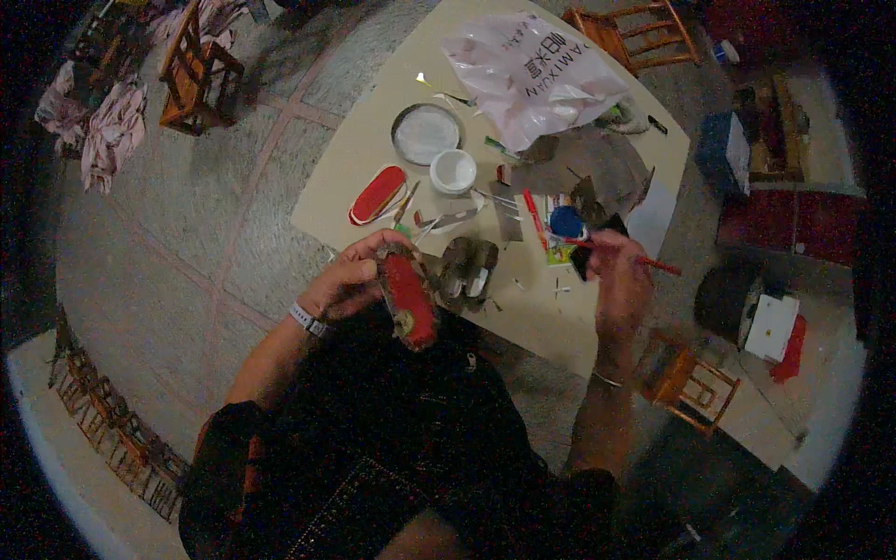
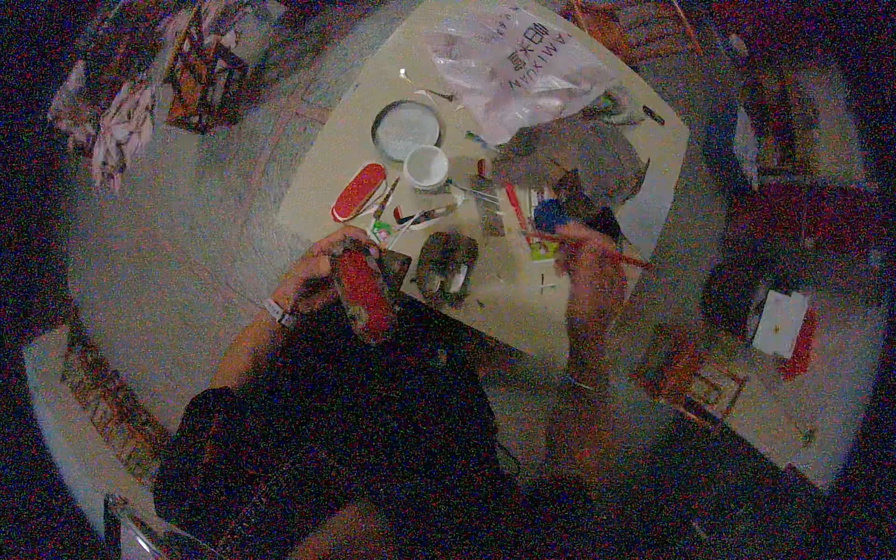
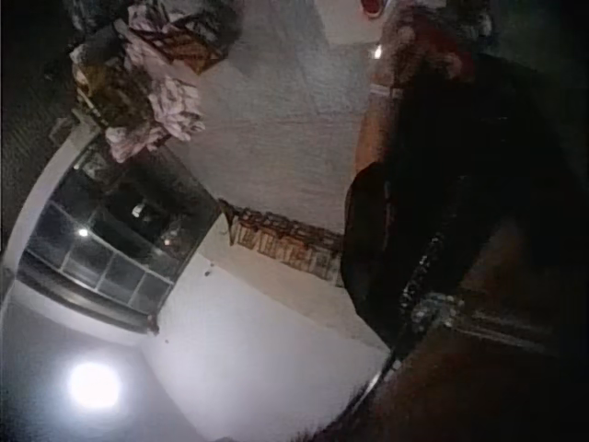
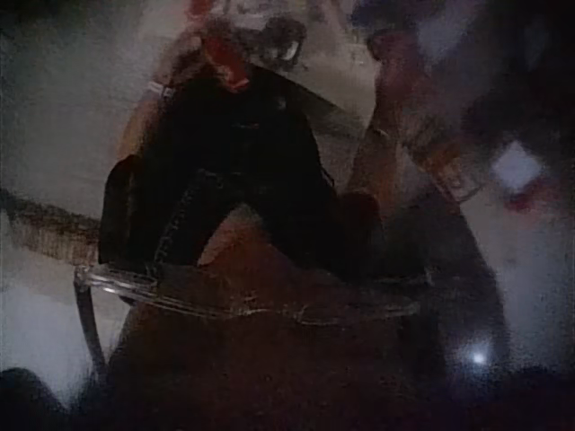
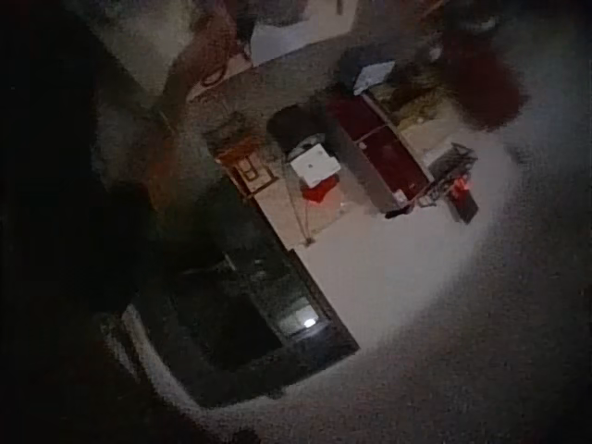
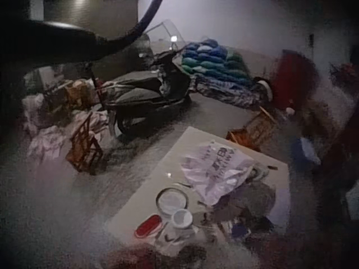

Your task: The person applies glue to miniature shoes using a brush and trims small pieces of material with scissors while working at a cluttered table.

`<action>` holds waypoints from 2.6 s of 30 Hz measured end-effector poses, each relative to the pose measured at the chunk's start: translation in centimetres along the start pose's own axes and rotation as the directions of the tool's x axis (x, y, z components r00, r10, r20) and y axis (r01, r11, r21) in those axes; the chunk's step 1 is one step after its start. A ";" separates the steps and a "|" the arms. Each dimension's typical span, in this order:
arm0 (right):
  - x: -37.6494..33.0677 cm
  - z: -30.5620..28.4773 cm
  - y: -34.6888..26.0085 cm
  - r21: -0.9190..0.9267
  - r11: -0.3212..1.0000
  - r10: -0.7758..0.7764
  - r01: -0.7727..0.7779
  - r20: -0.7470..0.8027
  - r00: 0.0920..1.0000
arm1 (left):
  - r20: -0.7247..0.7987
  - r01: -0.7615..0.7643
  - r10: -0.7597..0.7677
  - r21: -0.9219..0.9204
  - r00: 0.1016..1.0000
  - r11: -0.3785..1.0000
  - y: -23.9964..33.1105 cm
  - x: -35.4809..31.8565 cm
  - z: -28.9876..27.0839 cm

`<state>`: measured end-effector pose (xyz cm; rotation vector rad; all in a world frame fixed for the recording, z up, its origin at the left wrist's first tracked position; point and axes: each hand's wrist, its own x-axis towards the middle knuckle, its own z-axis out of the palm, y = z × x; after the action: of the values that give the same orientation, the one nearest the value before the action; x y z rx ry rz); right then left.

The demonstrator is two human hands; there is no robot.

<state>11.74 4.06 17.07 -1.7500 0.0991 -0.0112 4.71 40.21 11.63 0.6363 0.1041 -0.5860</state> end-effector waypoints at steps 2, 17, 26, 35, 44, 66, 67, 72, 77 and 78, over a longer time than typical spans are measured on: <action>1.2 4.0 -0.8 0.041 0.996 -0.076 0.073 0.068 0.995 | 0.002 -0.008 0.008 0.029 1.000 1.000 0.0 -0.6 -0.8; 5.1 14.7 2.2 -0.481 0.846 -0.107 0.229 0.267 0.958 | 0.002 -0.062 0.062 -0.092 0.998 0.994 3.1 -3.8 -4.2; 5.1 15.8 0.7 -0.362 0.925 -0.068 0.117 0.146 0.987 | 0.010 -0.037 0.038 -0.087 0.999 0.996 4.2 -4.0 -5.1; 5.0 15.7 2.5 -0.384 0.922 0.071 -0.050 0.041 0.997 | 0.028 -0.034 0.036 -0.072 0.999 0.997 4.7 -4.2 -5.8; 3.5 15.3 -1.9 0.307 0.942 0.181 -0.139 -0.112 0.977 | 0.010 -0.043 0.043 -0.022 0.999 0.999 5.5 -4.9 -6.0; -6.6 24.8 -10.4 0.348 0.937 -0.038 -0.046 0.232 0.972 | -0.012 -0.041 0.041 -0.010 0.999 0.999 7.4 -6.9 -6.2; -6.8 25.0 -10.4 0.323 0.946 -0.050 -0.026 0.226 0.973 | 0.025 -0.080 0.082 -0.057 0.996 0.995 6.8 -6.7 -6.5; -6.6 24.9 -10.1 0.089 0.913 -0.402 0.398 0.354 0.844 | 0.020 -0.047 0.048 -0.059 0.999 0.997 8.1 -7.4 -5.6; -7.5 24.7 -10.5 -0.022 0.784 -0.545 0.621 0.453 0.705 | -0.069 -0.044 0.044 -0.002 0.997 0.999 7.6 -7.1 -5.8; -7.8 24.6 -10.6 -0.027 0.786 -0.541 0.618 0.454 0.708 | -0.055 -0.062 0.061 -0.011 0.997 0.998 7.5 -7.0 -5.7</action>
<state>6.14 30.61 23.39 -1.8573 -0.8113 -0.0864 3.47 51.86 12.89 0.6409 0.1389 -0.5080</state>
